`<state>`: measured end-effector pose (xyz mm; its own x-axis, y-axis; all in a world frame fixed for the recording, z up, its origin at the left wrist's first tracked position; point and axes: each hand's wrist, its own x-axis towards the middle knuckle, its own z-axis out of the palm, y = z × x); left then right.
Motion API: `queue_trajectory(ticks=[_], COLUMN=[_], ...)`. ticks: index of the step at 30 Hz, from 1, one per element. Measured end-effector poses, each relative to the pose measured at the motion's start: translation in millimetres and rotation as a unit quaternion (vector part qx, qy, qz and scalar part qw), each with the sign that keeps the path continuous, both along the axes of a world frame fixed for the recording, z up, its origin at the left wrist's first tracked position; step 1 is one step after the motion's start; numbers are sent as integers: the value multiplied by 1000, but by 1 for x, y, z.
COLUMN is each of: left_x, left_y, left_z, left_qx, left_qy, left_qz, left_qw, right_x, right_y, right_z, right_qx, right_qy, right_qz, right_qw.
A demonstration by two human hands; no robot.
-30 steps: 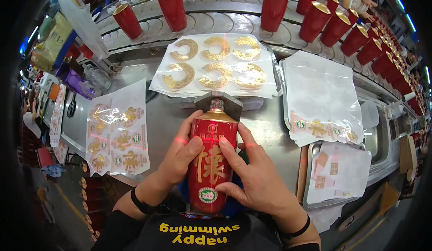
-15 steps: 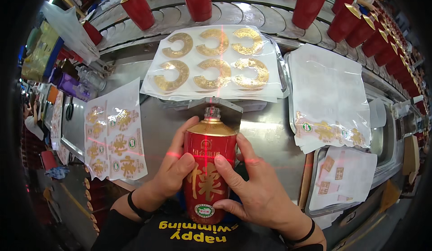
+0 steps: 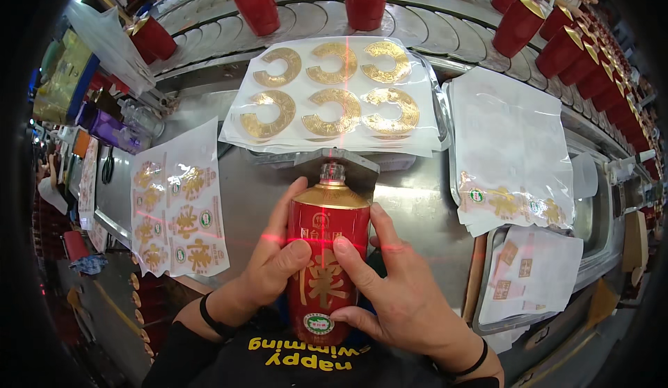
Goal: Apply adhesive labels to red and gold liquor bottles on an assembly line.
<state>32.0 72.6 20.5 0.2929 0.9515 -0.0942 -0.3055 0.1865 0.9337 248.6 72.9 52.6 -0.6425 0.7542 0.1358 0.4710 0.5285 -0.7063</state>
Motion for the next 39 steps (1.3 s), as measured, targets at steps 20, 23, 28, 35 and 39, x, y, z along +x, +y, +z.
queue_trajectory(ticks=[20,23,28,35,39], left_x=[-29,-29,-29,-27,-30], left_y=[-47,-45,-51,-59,-54], left_z=[-8,-9,-14,-11,-9], left_qx=[317,310,311,299,374], left_qy=[306,297,261,210,315], left_qz=[-40,-45,-51,-6,1], left_qw=[897,902,912,931,872], right_x=[-7,-9,-6,3,4], right_y=[-32,-33,-34,-27,-25], right_z=[9,10,2,-12,-12], right_qx=[21,-1,7,-21,-11], right_qy=[-51,-51,-25,60,47], right_qz=[-23,-32,-19,17,12], right_qw=[998,998,999,998,999])
